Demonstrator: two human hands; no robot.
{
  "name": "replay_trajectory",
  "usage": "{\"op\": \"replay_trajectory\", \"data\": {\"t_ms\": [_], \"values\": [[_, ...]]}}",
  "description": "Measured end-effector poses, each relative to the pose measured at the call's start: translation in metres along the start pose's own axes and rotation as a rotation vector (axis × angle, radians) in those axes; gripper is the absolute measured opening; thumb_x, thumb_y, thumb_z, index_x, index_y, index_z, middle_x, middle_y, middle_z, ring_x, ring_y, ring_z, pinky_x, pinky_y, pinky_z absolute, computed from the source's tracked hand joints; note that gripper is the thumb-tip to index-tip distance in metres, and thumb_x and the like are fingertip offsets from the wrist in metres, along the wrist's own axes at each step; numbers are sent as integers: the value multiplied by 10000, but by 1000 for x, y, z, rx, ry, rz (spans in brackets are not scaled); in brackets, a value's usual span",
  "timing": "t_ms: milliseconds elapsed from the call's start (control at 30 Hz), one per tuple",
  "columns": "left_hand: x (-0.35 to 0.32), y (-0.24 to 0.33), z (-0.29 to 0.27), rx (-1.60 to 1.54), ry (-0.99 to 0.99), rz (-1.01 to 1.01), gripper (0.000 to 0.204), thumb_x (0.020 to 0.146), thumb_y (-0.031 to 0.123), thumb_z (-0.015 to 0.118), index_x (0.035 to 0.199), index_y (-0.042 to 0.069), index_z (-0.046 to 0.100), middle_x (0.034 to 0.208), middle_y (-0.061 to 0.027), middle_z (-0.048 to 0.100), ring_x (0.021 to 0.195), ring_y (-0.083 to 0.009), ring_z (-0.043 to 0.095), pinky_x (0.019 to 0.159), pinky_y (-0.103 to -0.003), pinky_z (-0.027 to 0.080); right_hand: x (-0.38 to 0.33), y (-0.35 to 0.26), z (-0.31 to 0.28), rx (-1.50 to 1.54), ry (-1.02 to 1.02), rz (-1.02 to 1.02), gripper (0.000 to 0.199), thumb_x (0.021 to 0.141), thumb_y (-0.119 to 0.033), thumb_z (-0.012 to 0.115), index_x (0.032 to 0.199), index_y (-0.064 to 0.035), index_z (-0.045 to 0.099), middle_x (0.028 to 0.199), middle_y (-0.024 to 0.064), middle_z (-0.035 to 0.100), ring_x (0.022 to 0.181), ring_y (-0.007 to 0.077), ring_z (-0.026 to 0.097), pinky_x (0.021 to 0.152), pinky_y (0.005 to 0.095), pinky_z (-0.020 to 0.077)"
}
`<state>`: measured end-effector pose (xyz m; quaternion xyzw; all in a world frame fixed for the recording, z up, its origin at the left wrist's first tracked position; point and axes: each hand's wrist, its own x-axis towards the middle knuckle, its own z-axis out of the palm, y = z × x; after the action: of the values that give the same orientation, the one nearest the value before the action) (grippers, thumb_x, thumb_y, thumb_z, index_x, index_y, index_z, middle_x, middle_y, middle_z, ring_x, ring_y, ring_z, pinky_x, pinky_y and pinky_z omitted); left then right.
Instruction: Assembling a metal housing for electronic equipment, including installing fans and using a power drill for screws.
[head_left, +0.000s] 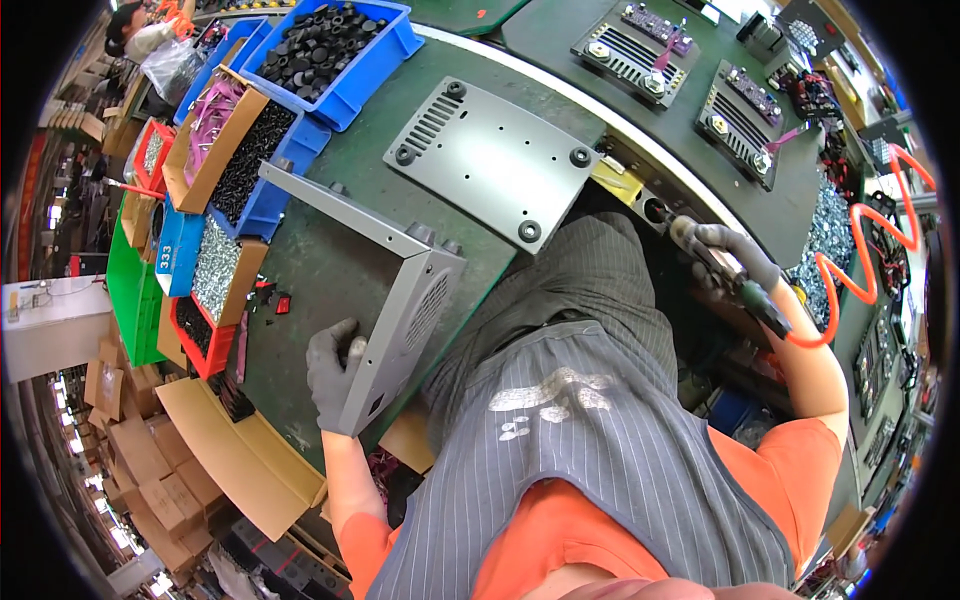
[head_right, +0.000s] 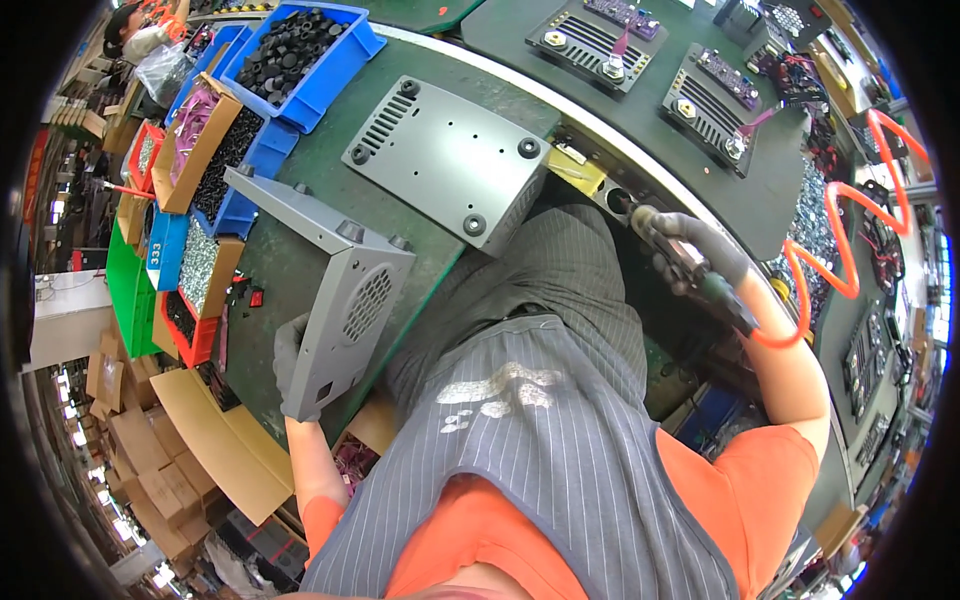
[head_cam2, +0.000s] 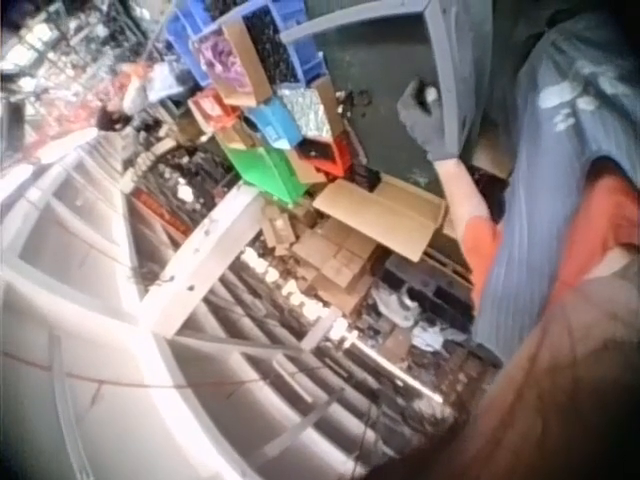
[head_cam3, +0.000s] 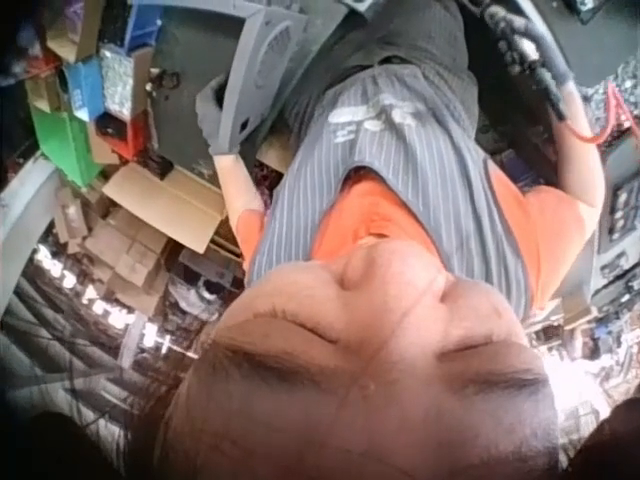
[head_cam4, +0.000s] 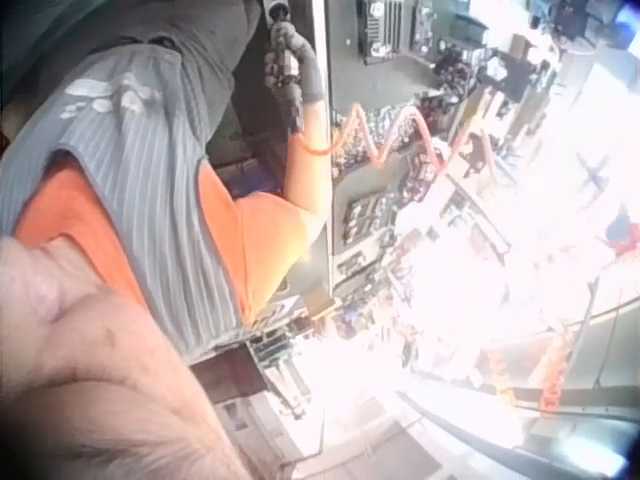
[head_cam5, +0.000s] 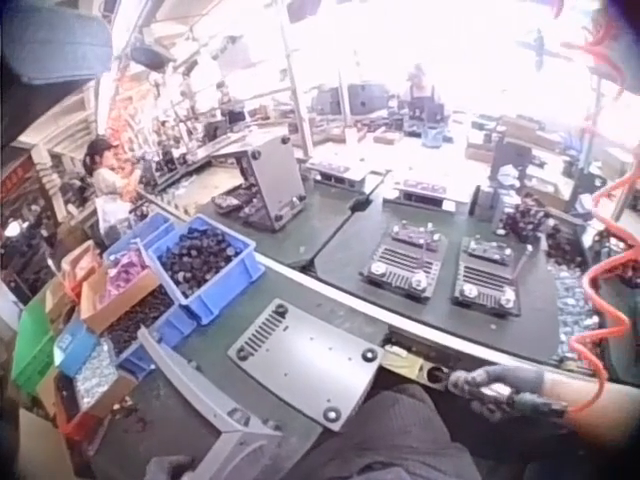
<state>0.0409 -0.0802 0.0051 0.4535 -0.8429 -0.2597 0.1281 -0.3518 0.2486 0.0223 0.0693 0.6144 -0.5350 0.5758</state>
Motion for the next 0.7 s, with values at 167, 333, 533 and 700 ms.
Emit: {"op": "replay_trajectory", "data": {"t_ms": [167, 333, 533, 700], "values": [[-5, -6, -8, -128, -62, -38, 298, 816, 105, 594, 1102, 22, 607, 1069, -139, 607, 1033, -276, 566, 920, -371, 433, 22, -3, 12, 223, 75, 51, 386, 884, -428, 531, 1011, -66, 573, 650, 32, 574, 483, 123, 537, 386, 244, 405], [-34, -10, -17, -76, 11, 98, 334, 810, 171, 609, 1109, 25, 604, 1103, -141, 588, 1091, -306, 544, 961, -412, 410, 43, 38, 6, 449, 22, -91, 541, 930, -494, 393, 1224, -55, 511, 616, -18, 516, 482, 94, 475, 423, 212, 370], [-59, 20, 15, 99, -81, 277, 338, 795, 242, 656, 1070, 46, 635, 1155, -142, 578, 1128, -334, 512, 1057, -491, 316, 123, 93, 63, 461, -186, 104, 341, 944, -245, 394, 1176, -23, 507, 753, 52, 588, 555, 152, 517, 496, 238, 452], [-47, 33, -15, -1, 383, 263, 205, 748, 269, 728, 838, 94, 669, 790, -40, 616, 782, -248, 586, 1032, -485, 338, 178, 103, 99, 523, -273, 126, 235, 935, -238, 415, 1005, -55, 545, 786, 75, 632, 598, 176, 569, 521, 253, 468]]}}
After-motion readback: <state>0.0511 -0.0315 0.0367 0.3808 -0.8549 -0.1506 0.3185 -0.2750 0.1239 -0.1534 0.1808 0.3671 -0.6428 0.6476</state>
